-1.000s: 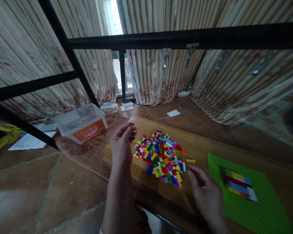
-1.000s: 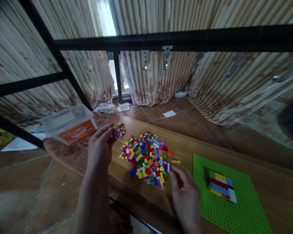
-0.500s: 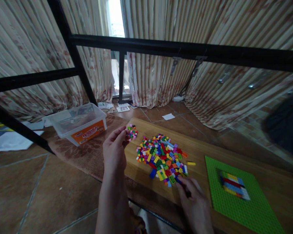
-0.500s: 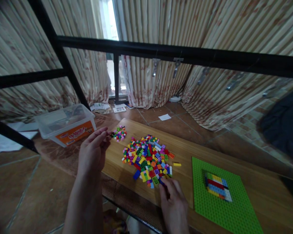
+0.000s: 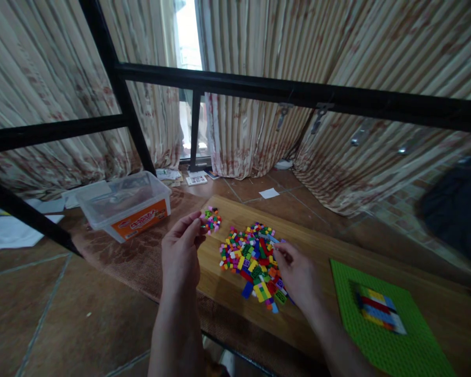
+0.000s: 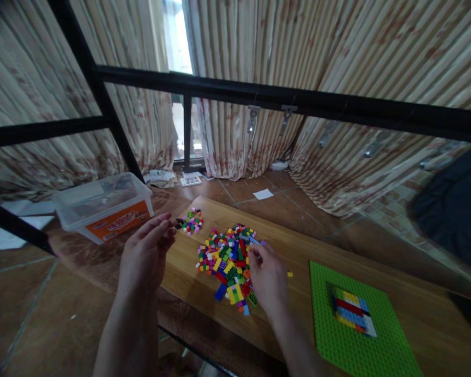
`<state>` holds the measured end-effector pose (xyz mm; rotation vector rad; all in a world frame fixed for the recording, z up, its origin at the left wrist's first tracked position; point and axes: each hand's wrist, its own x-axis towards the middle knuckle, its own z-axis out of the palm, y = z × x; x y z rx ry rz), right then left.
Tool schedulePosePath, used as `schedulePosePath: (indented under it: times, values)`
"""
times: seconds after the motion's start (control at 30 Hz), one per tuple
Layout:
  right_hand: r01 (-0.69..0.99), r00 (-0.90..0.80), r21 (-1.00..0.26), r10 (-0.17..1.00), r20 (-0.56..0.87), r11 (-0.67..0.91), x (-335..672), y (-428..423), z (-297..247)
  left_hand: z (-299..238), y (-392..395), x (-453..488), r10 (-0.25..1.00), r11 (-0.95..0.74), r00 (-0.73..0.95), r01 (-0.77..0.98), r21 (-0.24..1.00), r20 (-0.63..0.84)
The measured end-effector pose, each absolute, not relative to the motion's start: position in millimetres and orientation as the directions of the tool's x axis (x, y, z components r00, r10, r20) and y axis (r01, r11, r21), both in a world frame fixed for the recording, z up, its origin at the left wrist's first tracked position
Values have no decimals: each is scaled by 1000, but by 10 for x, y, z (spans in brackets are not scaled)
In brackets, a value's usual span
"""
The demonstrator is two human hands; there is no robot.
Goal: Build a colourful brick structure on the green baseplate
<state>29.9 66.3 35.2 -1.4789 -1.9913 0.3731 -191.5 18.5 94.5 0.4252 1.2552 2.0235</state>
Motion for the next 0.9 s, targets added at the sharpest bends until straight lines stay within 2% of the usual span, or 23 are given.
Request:
schedulePosePath:
  times: [0.1, 0.47, 0.6, 0.77, 0.9]
  values:
    - [851, -273, -412, 945, 180, 325, 90, 1026, 392, 939, 178, -1944, 715, -267, -693, -395, 879, -94]
    - [919, -271, -287, 962, 42, 271, -111, 1324, 386, 931, 148, -2008, 705, -260, -701, -392, 883, -104]
    - [903, -271, -331, 961, 61, 275, -65, 1334, 481, 934, 158, -1991, 713, -268, -693, -407, 873, -104]
    - [854, -226, -450, 965, 131, 261, 173, 1357, 697, 935, 220, -1897, 749, -210, -651, -409, 888, -123]
    - [722, -214, -625, 955, 206, 297, 469, 1208, 870, 940, 305, -1663, 864, -122, -500, -334, 935, -66]
